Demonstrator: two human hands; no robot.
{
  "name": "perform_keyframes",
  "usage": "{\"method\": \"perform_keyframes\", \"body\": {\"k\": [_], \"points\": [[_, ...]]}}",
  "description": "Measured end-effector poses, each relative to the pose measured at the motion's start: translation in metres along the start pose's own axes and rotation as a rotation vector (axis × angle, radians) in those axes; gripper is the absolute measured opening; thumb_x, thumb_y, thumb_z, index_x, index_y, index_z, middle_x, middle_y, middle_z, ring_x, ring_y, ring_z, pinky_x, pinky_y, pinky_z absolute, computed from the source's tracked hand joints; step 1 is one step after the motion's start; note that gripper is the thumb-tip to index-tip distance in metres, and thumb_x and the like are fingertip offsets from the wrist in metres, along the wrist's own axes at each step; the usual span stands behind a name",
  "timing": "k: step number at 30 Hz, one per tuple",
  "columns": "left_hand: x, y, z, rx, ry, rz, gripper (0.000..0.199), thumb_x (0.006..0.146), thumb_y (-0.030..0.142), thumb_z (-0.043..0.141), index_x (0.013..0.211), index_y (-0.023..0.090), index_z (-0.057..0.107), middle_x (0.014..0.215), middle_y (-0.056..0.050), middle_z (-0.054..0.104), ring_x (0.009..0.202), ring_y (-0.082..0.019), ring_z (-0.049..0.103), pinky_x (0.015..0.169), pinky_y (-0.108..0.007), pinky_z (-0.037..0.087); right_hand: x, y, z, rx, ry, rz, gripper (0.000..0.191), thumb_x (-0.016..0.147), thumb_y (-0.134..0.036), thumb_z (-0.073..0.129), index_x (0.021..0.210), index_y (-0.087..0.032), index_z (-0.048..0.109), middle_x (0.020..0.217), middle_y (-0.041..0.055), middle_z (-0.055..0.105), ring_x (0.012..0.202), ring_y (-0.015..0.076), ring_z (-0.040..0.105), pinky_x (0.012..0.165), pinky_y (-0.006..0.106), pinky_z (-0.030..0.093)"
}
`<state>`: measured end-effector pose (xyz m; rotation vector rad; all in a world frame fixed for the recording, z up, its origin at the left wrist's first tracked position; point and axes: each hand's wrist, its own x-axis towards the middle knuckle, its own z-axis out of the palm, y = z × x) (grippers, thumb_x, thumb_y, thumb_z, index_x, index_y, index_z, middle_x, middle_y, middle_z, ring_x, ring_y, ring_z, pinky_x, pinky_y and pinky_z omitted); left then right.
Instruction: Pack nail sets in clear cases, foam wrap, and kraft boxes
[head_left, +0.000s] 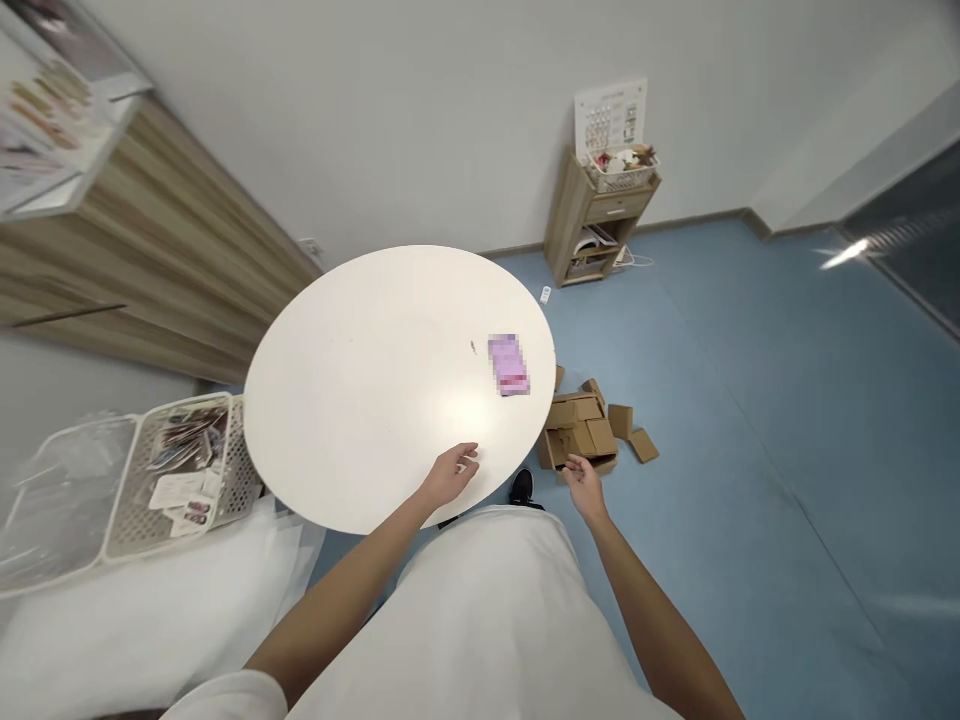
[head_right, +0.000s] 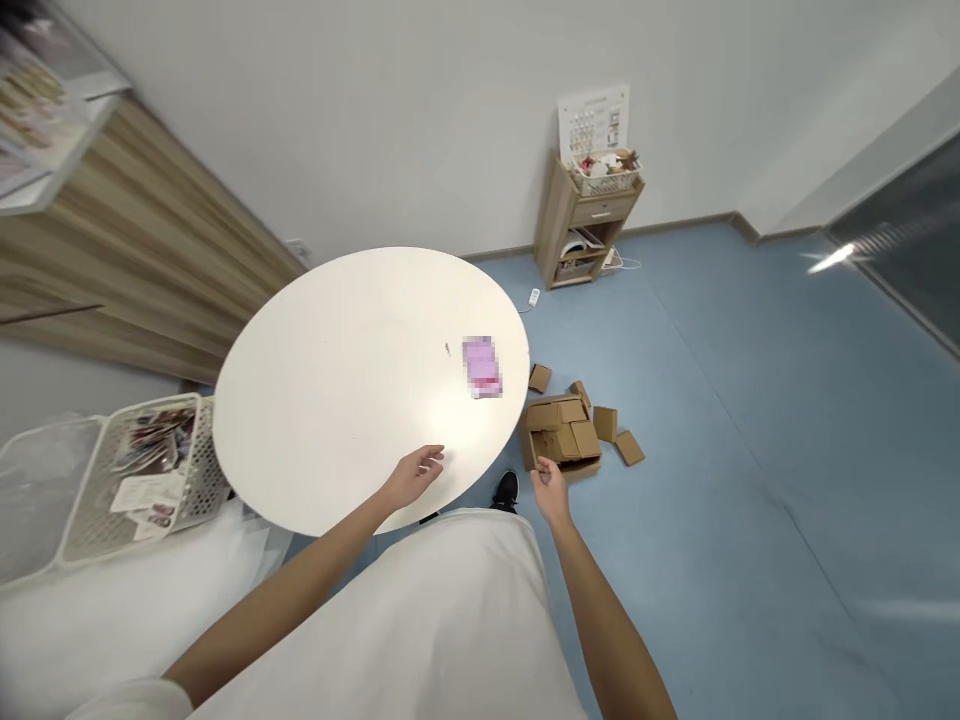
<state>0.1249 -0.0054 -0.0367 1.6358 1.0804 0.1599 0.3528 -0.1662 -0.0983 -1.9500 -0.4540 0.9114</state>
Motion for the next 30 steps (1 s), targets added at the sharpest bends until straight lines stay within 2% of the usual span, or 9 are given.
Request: {"method": "perform_keyframes", "body": {"k": [4, 9, 15, 21, 25, 30], "points": [[-0.034, -0.035, -0.032, -0.096, 0.127, -0.004, 0.037, 0.073, 0.036, 0.05, 0.107, 0.021, 0.053, 0.101, -0.006, 0.06, 0.084, -0.016, 0.057, 0.074, -0.031, 0.047, -0.016, -0.026, 0.049, -0.016, -0.126, -0.099, 0.042, 0.068, -0.043, 0.053, 0.1, -0.016, 0.056, 0.092, 0.0094, 0.062, 0.08, 0.0192, 0.059, 0.077, 0.037, 0.047], [-0.076, -0.068, -0.067, -0.177, 0.223, -0.024, 0.039, 0.075, 0.037, 0.049, 0.109, 0.019, 0.052, 0.104, -0.008, 0.059, 0.085, -0.016, 0.057, 0.074, -0.03, 0.046, -0.038, -0.059, 0.116, -0.061, -0.34, -0.172, 0.039, 0.069, -0.045, 0.054, 0.096, -0.018, 0.057, 0.091, 0.0085, 0.063, 0.077, 0.019, 0.059, 0.076, 0.037, 0.048], [-0.115, -0.107, -0.099, -0.236, 0.351, -0.088, 0.039, 0.074, 0.035, 0.05, 0.109, 0.019, 0.052, 0.104, -0.008, 0.059, 0.084, -0.016, 0.057, 0.073, -0.03, 0.046, -0.069, -0.102, 0.193, -0.126, -0.599, -0.231, 0.037, 0.07, -0.046, 0.053, 0.096, -0.019, 0.057, 0.092, 0.0072, 0.062, 0.079, 0.0181, 0.059, 0.078, 0.036, 0.047], [-0.14, -0.135, -0.116, -0.306, 0.534, -0.181, 0.041, 0.073, 0.035, 0.052, 0.11, 0.017, 0.051, 0.103, -0.009, 0.059, 0.081, -0.017, 0.058, 0.072, -0.031, 0.046, -0.086, -0.13, 0.24, -0.23, -0.843, -0.276, 0.037, 0.069, -0.047, 0.055, 0.094, -0.02, 0.059, 0.089, 0.0064, 0.063, 0.078, 0.018, 0.059, 0.075, 0.034, 0.047], [-0.157, -0.142, -0.117, -0.356, 0.607, -0.274, 0.045, 0.074, 0.041, 0.05, 0.113, 0.019, 0.05, 0.106, -0.009, 0.057, 0.088, -0.018, 0.057, 0.075, -0.031, 0.046, -0.075, -0.128, 0.265, -0.326, -0.955, -0.255, 0.039, 0.068, -0.048, 0.055, 0.094, -0.018, 0.059, 0.088, 0.0067, 0.063, 0.076, 0.0176, 0.059, 0.074, 0.034, 0.047], [-0.182, -0.149, -0.119, -0.43, 0.799, -0.353, 0.04, 0.074, 0.036, 0.05, 0.11, 0.017, 0.051, 0.104, -0.009, 0.058, 0.088, -0.018, 0.056, 0.076, -0.03, 0.046, -0.073, -0.127, 0.301, -0.447, -1.078, -0.309, 0.035, 0.069, -0.044, 0.054, 0.094, -0.019, 0.059, 0.088, 0.0065, 0.063, 0.076, 0.018, 0.059, 0.076, 0.036, 0.046]]}}
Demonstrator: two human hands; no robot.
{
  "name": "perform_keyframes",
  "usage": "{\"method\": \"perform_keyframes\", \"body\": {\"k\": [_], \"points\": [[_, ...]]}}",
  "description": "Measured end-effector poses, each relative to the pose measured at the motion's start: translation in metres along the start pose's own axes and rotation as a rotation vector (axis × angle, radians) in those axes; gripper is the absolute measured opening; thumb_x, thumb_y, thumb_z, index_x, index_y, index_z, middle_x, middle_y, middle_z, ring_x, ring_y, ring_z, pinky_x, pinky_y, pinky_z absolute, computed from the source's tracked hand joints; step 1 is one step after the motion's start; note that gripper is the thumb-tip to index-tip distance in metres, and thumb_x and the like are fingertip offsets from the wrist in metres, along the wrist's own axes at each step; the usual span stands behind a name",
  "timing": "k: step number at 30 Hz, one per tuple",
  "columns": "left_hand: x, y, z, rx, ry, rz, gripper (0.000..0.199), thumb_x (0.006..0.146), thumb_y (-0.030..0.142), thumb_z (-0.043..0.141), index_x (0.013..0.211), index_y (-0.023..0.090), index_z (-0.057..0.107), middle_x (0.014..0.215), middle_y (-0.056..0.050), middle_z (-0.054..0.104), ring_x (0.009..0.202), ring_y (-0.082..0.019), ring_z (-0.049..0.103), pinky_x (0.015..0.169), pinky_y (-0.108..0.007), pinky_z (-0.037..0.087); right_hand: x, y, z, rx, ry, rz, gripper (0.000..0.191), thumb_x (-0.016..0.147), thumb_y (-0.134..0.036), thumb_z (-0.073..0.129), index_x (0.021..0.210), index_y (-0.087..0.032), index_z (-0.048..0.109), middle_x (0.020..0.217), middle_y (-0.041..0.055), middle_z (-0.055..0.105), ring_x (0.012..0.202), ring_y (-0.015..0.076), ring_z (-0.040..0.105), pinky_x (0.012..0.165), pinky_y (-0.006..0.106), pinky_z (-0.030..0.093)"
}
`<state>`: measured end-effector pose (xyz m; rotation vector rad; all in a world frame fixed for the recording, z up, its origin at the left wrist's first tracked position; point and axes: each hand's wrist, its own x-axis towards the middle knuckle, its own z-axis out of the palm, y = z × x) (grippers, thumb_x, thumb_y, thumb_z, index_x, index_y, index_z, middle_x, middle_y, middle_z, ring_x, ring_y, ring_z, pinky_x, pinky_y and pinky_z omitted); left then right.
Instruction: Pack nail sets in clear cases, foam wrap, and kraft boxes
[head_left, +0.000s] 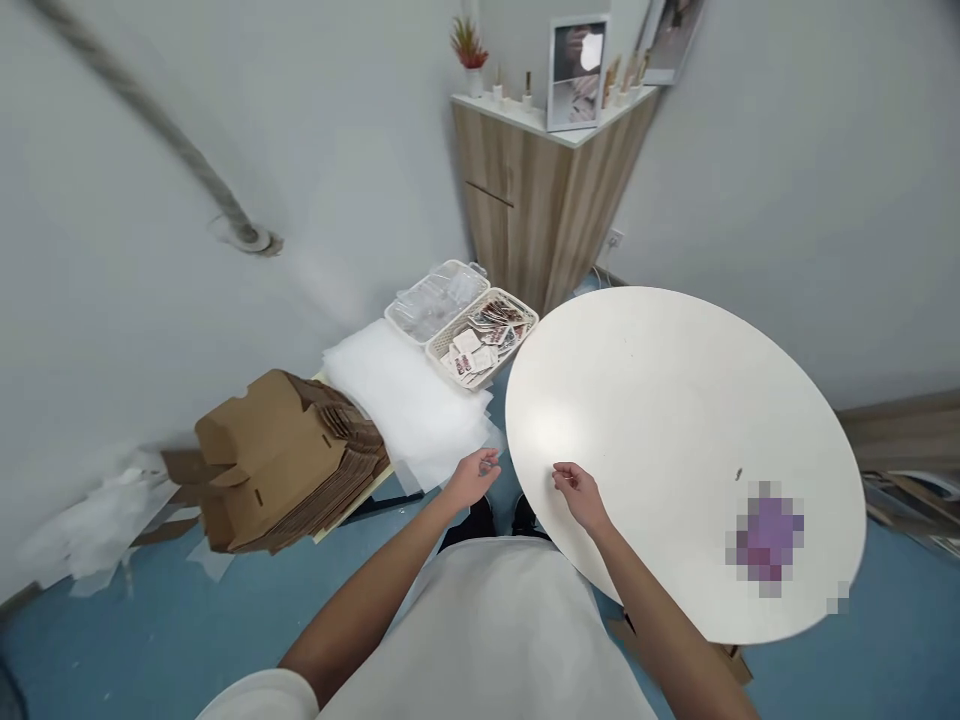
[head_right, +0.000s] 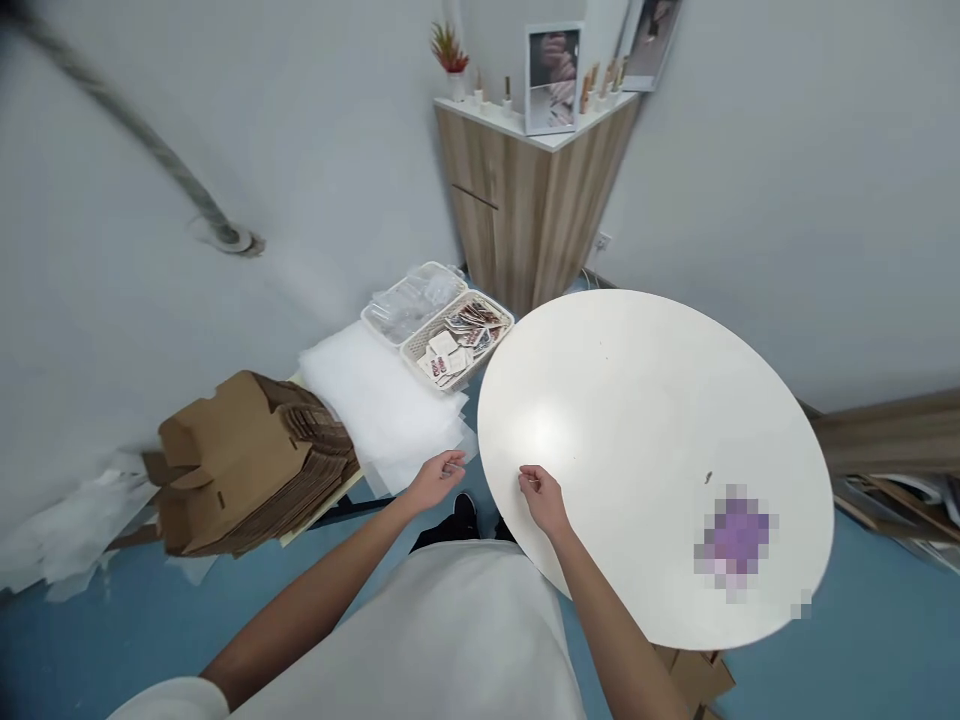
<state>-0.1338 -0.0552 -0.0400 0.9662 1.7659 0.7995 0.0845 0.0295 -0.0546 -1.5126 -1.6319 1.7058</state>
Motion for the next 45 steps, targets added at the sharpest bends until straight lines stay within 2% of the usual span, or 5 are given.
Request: {"method": "perform_keyframes", "body": {"k": [8, 17, 25, 38, 45], "points": [[0.005, -0.014, -0.064, 0.066, 0.059, -0.009, 0.046, 0.071, 0.037, 0.054, 0.112, 0.016, 0.05, 0.105, -0.011, 0.058, 0.084, -0.019, 0.059, 0.071, -0.029, 0.046, 0.045, -0.049, 0.035, -0.316, -0.235, -0.112, 0.034, 0.07, -0.037, 0.055, 0.1, -0.022, 0.057, 0.092, 0.0046, 0.062, 0.078, 0.016, 0.059, 0.074, 0.032, 0.046], [0.023, -0.027, -0.125, 0.102, 0.062, 0.038, 0.048, 0.068, 0.039, 0.057, 0.111, 0.017, 0.052, 0.104, -0.009, 0.06, 0.079, -0.017, 0.061, 0.071, -0.026, 0.046, 0.08, -0.116, 0.083, -0.42, -0.16, -0.295, 0.037, 0.073, -0.037, 0.051, 0.107, -0.023, 0.054, 0.099, 0.0044, 0.06, 0.077, 0.015, 0.058, 0.07, 0.03, 0.046], [0.06, -0.011, -0.136, -0.037, 0.115, 0.056, 0.039, 0.07, 0.03, 0.058, 0.105, 0.013, 0.055, 0.102, -0.012, 0.06, 0.084, -0.018, 0.06, 0.075, -0.029, 0.047, 0.114, -0.132, 0.106, -0.505, -0.182, -0.256, 0.036, 0.073, -0.036, 0.051, 0.107, -0.022, 0.054, 0.105, 0.0057, 0.059, 0.088, 0.0171, 0.057, 0.076, 0.032, 0.046], [0.185, 0.009, -0.15, -0.247, 0.127, -0.136, 0.049, 0.07, 0.026, 0.058, 0.117, 0.022, 0.045, 0.118, -0.008, 0.053, 0.112, -0.021, 0.047, 0.087, -0.03, 0.041, 0.246, -0.148, 0.144, -0.446, -0.264, -0.118, 0.05, 0.073, -0.04, 0.052, 0.118, -0.018, 0.048, 0.129, 0.0103, 0.041, 0.117, 0.0238, 0.04, 0.09, 0.035, 0.039], [0.227, 0.002, -0.14, -0.431, 0.065, -0.167, 0.056, 0.064, 0.008, 0.05, 0.118, 0.021, 0.041, 0.107, -0.006, 0.059, 0.098, -0.017, 0.055, 0.079, -0.026, 0.045, 0.284, -0.132, 0.162, -0.388, -0.234, -0.165, 0.05, 0.069, -0.036, 0.058, 0.116, -0.021, 0.049, 0.126, 0.0081, 0.041, 0.12, 0.0247, 0.035, 0.098, 0.039, 0.031]]}}
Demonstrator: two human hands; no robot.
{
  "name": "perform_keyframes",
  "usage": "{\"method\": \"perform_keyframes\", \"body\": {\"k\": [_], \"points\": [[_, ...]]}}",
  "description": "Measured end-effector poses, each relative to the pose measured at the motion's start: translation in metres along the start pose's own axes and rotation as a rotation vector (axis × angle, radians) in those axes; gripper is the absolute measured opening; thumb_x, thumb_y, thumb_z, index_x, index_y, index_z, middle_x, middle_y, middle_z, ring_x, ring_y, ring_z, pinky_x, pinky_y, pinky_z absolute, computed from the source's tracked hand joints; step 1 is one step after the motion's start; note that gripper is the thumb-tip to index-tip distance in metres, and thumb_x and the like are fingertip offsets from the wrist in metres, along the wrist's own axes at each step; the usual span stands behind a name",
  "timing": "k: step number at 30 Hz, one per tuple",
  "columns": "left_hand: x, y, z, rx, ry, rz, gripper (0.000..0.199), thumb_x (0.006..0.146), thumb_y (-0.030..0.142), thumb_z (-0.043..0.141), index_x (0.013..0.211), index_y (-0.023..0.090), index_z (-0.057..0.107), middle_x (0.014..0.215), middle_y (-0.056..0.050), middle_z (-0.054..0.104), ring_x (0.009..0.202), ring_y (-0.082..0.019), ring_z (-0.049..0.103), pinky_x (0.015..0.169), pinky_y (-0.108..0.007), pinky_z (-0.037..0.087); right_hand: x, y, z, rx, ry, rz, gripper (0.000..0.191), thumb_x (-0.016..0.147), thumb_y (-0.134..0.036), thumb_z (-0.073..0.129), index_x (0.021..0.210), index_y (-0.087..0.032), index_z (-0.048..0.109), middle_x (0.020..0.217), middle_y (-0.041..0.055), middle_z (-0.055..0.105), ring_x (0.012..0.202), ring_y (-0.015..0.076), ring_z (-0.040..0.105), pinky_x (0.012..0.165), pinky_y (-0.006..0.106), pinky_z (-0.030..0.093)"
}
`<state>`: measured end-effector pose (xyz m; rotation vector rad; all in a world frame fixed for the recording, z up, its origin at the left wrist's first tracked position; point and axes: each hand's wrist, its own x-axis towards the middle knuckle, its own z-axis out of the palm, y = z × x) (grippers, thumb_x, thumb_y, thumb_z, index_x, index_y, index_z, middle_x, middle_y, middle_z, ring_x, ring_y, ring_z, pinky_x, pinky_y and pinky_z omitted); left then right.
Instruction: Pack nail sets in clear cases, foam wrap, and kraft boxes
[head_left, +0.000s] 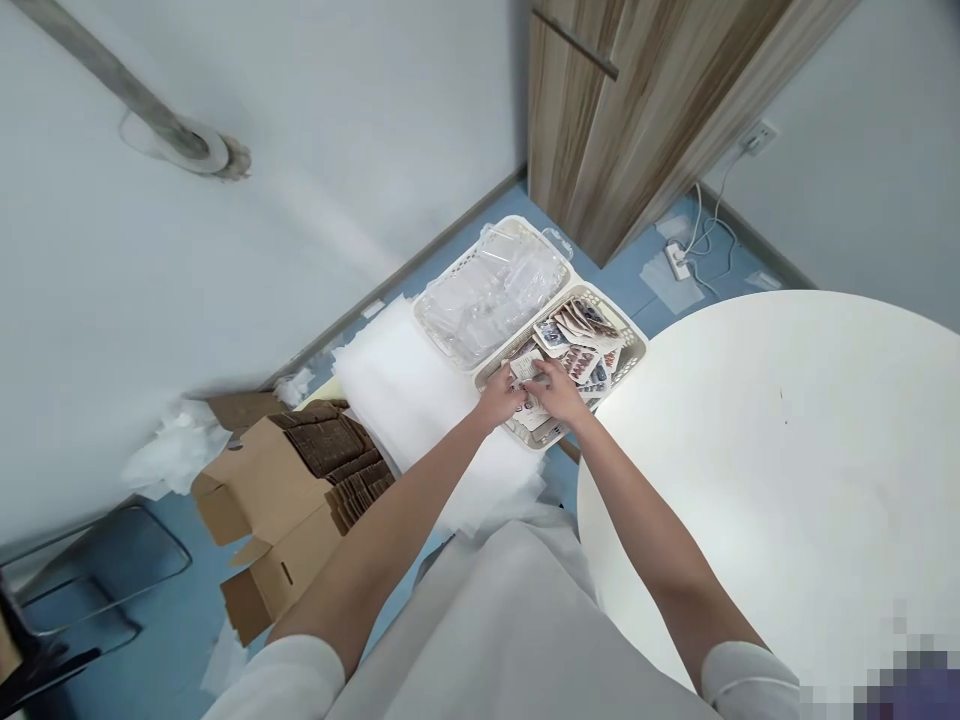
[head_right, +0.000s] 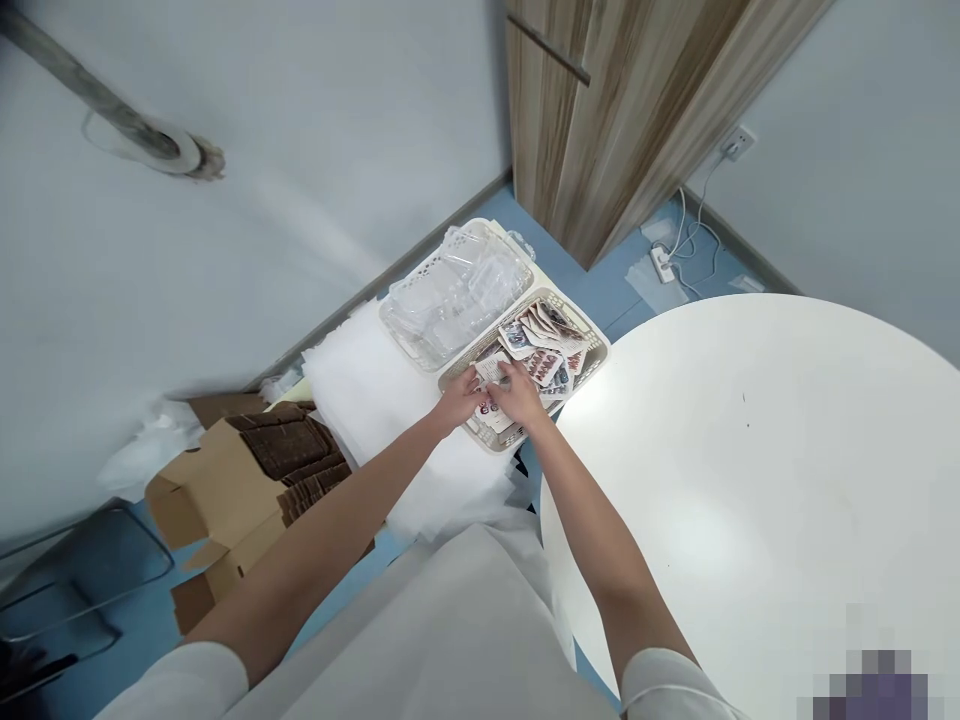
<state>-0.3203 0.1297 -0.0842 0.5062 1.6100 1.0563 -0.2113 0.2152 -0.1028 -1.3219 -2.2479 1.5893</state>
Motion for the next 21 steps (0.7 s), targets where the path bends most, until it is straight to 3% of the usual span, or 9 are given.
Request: {"method": "perform_keyframes", "body": {"k": [5, 14, 21], "points": [[0.003, 0.006, 0.005, -0.066, 0.011, 0.026, 0.056, 0.061, 0.003, 0.047, 0.114, 0.02, 0.044, 0.107, -0.006, 0.059, 0.094, -0.016, 0.056, 0.075, -0.026, 0.046, 0.006, 0.005, -0.001, 0.01, -0.024, -0.028, 0.05, 0.07, -0.035, 0.056, 0.117, -0.021, 0.048, 0.119, 0.0081, 0.046, 0.11, 0.0215, 0.044, 0.095, 0.037, 0.035], [-0.009, 0.015, 0.004, -0.09, 0.025, 0.093, 0.054, 0.064, 0.004, 0.05, 0.116, 0.019, 0.044, 0.115, -0.008, 0.054, 0.103, -0.019, 0.052, 0.075, -0.027, 0.048, -0.006, -0.004, -0.009, 0.051, -0.018, -0.057, 0.05, 0.072, -0.032, 0.054, 0.119, -0.02, 0.047, 0.132, 0.0086, 0.036, 0.116, 0.023, 0.04, 0.095, 0.039, 0.035], [-0.036, 0.008, 0.008, -0.117, 0.276, 0.183, 0.035, 0.071, 0.015, 0.054, 0.107, 0.015, 0.051, 0.096, -0.007, 0.062, 0.085, -0.014, 0.06, 0.072, -0.026, 0.049, -0.046, -0.024, -0.016, 0.051, 0.117, -0.172, 0.049, 0.071, -0.027, 0.055, 0.12, -0.024, 0.046, 0.132, 0.0059, 0.038, 0.116, 0.022, 0.041, 0.09, 0.037, 0.04]]}}
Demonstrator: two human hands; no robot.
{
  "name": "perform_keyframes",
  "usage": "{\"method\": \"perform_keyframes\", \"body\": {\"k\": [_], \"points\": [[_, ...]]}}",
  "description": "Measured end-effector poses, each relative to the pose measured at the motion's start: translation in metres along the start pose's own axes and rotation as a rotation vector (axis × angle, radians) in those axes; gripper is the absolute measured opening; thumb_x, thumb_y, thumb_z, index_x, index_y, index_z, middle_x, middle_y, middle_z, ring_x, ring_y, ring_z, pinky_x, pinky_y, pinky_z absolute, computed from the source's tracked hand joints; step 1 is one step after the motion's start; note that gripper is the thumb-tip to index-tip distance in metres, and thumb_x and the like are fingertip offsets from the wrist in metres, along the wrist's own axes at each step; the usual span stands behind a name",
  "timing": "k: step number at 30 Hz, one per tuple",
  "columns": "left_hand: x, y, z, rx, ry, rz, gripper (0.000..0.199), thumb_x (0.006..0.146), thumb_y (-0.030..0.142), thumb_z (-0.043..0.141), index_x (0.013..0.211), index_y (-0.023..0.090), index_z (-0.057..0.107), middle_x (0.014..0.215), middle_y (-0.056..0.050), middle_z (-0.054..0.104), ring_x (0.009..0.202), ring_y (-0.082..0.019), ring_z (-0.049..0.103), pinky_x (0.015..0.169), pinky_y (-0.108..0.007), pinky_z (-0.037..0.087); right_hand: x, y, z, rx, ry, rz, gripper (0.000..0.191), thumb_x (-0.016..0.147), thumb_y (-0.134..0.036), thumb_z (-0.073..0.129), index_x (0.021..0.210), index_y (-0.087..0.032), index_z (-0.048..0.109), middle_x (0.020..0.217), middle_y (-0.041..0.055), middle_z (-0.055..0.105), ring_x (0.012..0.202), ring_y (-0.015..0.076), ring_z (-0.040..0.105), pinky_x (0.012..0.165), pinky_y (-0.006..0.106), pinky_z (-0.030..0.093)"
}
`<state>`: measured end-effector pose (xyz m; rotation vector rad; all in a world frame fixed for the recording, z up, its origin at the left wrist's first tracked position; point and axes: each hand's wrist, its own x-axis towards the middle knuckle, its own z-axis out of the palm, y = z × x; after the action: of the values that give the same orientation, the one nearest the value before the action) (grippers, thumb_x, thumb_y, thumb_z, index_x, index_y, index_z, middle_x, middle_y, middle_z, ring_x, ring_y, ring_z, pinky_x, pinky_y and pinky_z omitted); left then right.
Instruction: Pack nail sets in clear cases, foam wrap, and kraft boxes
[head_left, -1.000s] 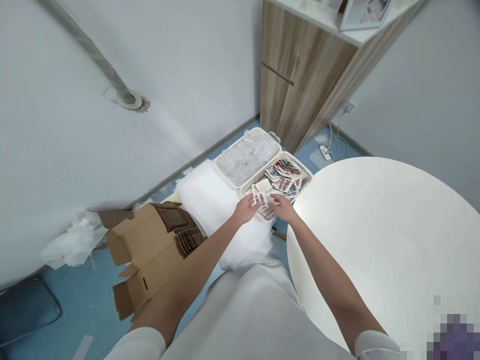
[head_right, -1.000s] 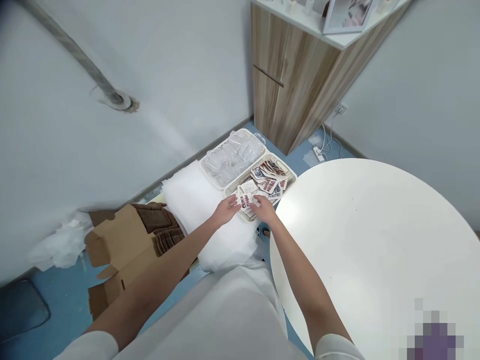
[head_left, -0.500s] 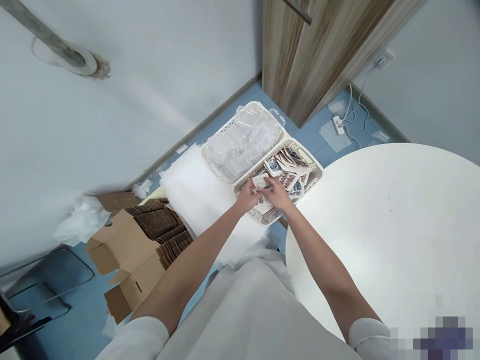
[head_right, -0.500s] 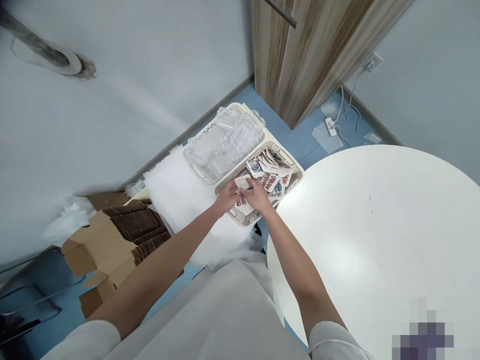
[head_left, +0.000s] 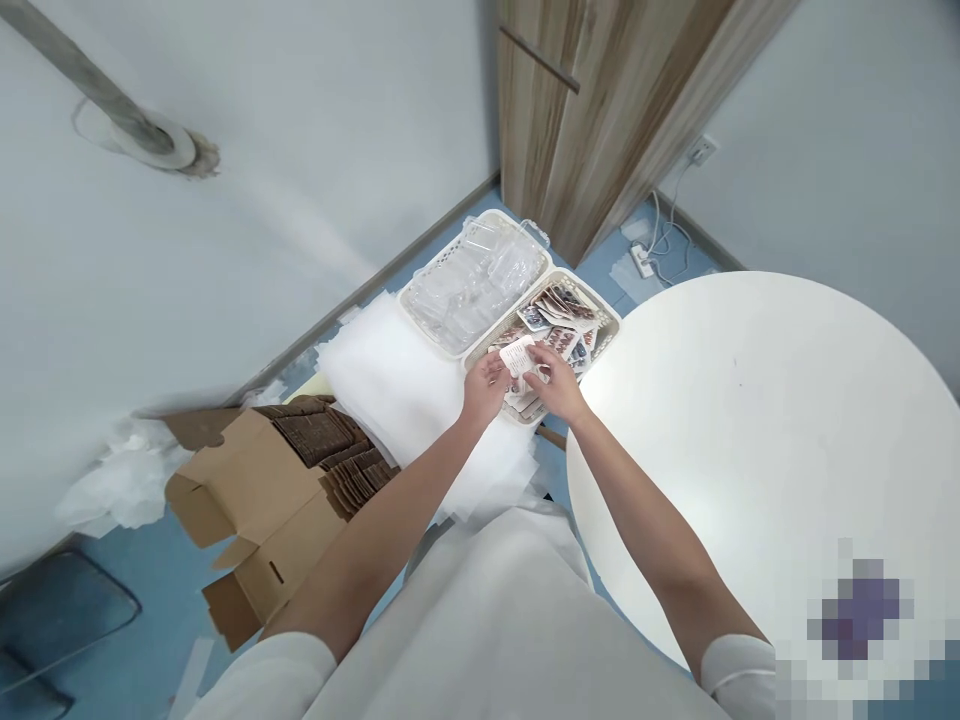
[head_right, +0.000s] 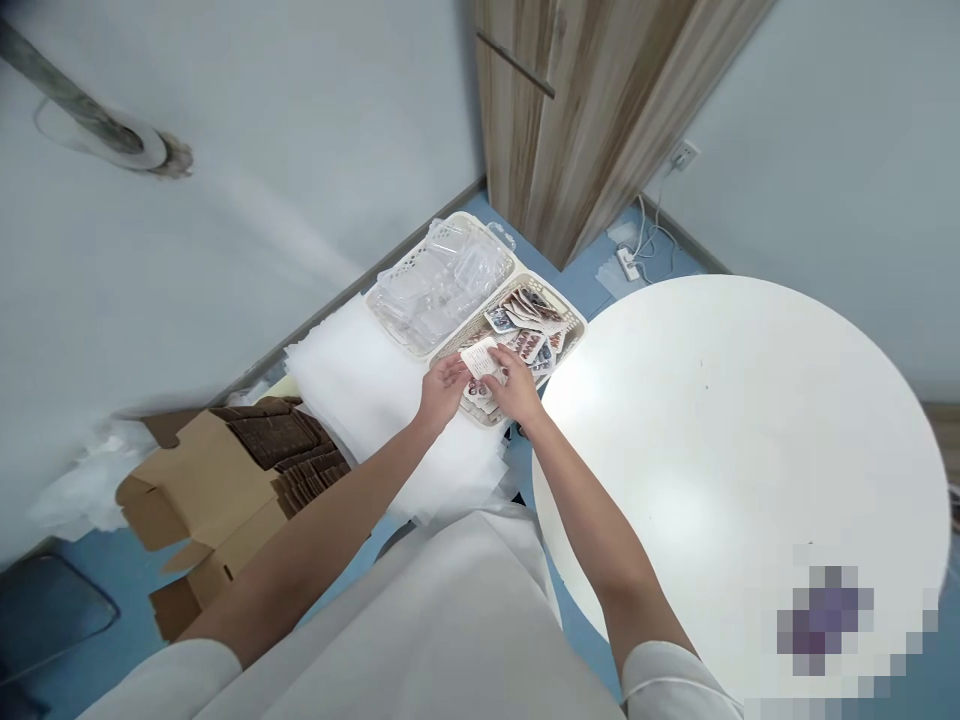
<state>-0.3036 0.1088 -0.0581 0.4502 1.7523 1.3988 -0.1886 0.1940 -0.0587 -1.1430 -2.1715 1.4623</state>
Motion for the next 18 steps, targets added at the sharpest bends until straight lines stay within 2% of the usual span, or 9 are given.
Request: {"method": "perform_keyframes", "body": {"k": [5, 10, 13, 15, 18], "points": [[-0.037, 0.003, -0.006, -0.005, -0.002, 0.067, 0.022, 0.072, 0.027, 0.056, 0.089, 0.013, 0.057, 0.08, -0.006, 0.065, 0.065, -0.013, 0.063, 0.065, -0.027, 0.05, -0.051, -0.024, -0.004, -0.112, 0.126, -0.049, 0.041, 0.072, -0.027, 0.055, 0.113, -0.024, 0.053, 0.129, 0.0049, 0.043, 0.118, 0.022, 0.039, 0.097, 0.039, 0.033], [-0.081, -0.004, -0.009, 0.054, -0.111, 0.083, 0.025, 0.068, 0.035, 0.059, 0.081, 0.013, 0.059, 0.069, -0.003, 0.064, 0.057, -0.013, 0.062, 0.06, -0.027, 0.049, -0.113, -0.037, -0.006, -0.162, 0.229, -0.016, 0.036, 0.073, -0.03, 0.054, 0.109, -0.025, 0.057, 0.125, 0.0051, 0.047, 0.114, 0.0223, 0.043, 0.098, 0.04, 0.033], [-0.108, -0.009, -0.006, 0.194, -0.165, 0.236, 0.022, 0.071, 0.036, 0.056, 0.08, 0.016, 0.061, 0.071, -0.003, 0.065, 0.062, -0.014, 0.062, 0.065, -0.028, 0.048, -0.15, -0.043, -0.006, -0.089, 0.356, 0.079, 0.035, 0.072, -0.037, 0.055, 0.104, -0.024, 0.059, 0.12, 0.0072, 0.049, 0.107, 0.0219, 0.048, 0.088, 0.038, 0.041], [-0.125, -0.01, -0.002, 0.346, -0.225, 0.393, 0.02, 0.074, 0.035, 0.052, 0.077, 0.019, 0.063, 0.072, -0.003, 0.066, 0.068, -0.015, 0.061, 0.073, -0.031, 0.046, -0.173, -0.047, -0.006, 0.022, 0.436, 0.184, 0.037, 0.07, -0.043, 0.055, 0.099, -0.022, 0.061, 0.11, 0.0085, 0.054, 0.093, 0.0199, 0.055, 0.077, 0.034, 0.048], [-0.149, -0.009, 0.009, 0.579, -0.446, 0.568, 0.023, 0.078, 0.035, 0.045, 0.075, 0.023, 0.065, 0.074, -0.004, 0.067, 0.076, -0.018, 0.06, 0.082, -0.035, 0.04, -0.205, -0.048, -0.008, 0.247, 0.513, 0.328, 0.038, 0.069, -0.048, 0.054, 0.092, -0.019, 0.06, 0.087, 0.0052, 0.061, 0.066, 0.0138, 0.059, 0.064, 0.031, 0.05]]}}
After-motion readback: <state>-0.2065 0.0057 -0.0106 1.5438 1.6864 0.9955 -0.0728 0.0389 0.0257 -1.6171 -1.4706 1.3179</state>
